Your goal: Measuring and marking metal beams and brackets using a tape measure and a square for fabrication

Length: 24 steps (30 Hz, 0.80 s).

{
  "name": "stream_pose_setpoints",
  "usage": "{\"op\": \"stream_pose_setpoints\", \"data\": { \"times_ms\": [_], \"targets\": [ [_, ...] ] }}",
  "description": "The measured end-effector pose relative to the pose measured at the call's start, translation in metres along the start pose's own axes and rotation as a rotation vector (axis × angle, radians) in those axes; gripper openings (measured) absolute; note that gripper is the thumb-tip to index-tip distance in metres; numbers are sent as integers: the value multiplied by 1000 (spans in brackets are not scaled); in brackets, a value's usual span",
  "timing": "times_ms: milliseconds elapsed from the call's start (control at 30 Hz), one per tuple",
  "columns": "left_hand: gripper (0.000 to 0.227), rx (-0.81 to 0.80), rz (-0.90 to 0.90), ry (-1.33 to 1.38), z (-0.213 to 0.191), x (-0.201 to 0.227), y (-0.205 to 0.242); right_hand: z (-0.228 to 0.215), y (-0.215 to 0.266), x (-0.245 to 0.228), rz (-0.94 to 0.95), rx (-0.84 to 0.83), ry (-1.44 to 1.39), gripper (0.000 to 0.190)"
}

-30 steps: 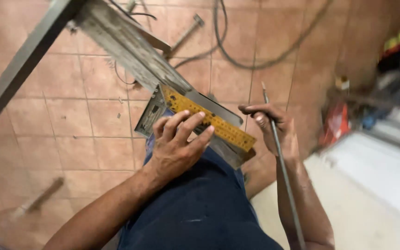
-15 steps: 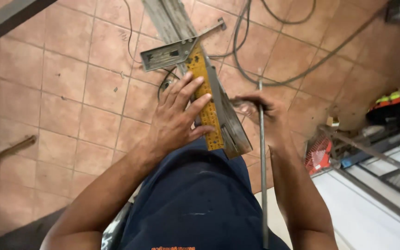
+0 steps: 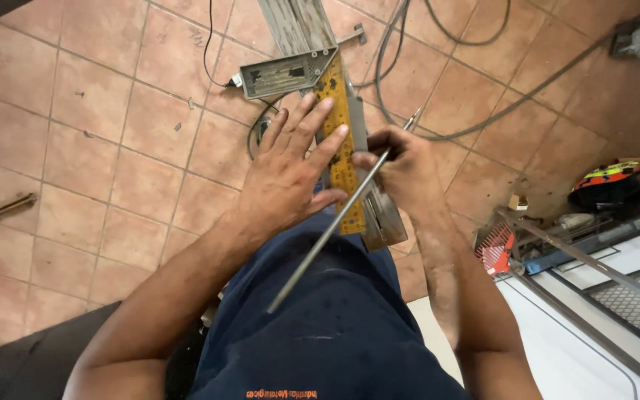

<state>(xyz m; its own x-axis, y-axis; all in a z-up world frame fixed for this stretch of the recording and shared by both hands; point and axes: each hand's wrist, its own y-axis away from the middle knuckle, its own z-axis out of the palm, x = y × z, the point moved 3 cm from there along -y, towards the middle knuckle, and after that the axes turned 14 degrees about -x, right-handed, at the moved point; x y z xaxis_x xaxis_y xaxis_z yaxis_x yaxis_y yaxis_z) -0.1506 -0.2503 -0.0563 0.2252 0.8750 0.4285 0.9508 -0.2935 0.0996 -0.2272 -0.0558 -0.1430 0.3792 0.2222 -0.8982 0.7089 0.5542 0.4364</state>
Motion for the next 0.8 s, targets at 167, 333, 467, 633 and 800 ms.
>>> {"op": "stream_pose_setpoints", "data": {
  "times_ms": [167,333,467,633,800],
  "targets": [
    [92,-37,-38,68,-5,2,-6,-3,-3,-14,-3,-29,4,27],
    [99,-63,-55,75,2,-2,-9,-11,-9,-4,-14,-22,78,18],
    [105,-125,-77,59,3,-1,-5,-9,1,-25,45,-49,186,14],
    [118,-164,-88,-1,5,-4,-6,-18,27,-35,58,-111,-39,12],
    [118,-150,-90,23,7,-4,-6,-15,55,-32,-245,-95,83,64]
  ]
}}
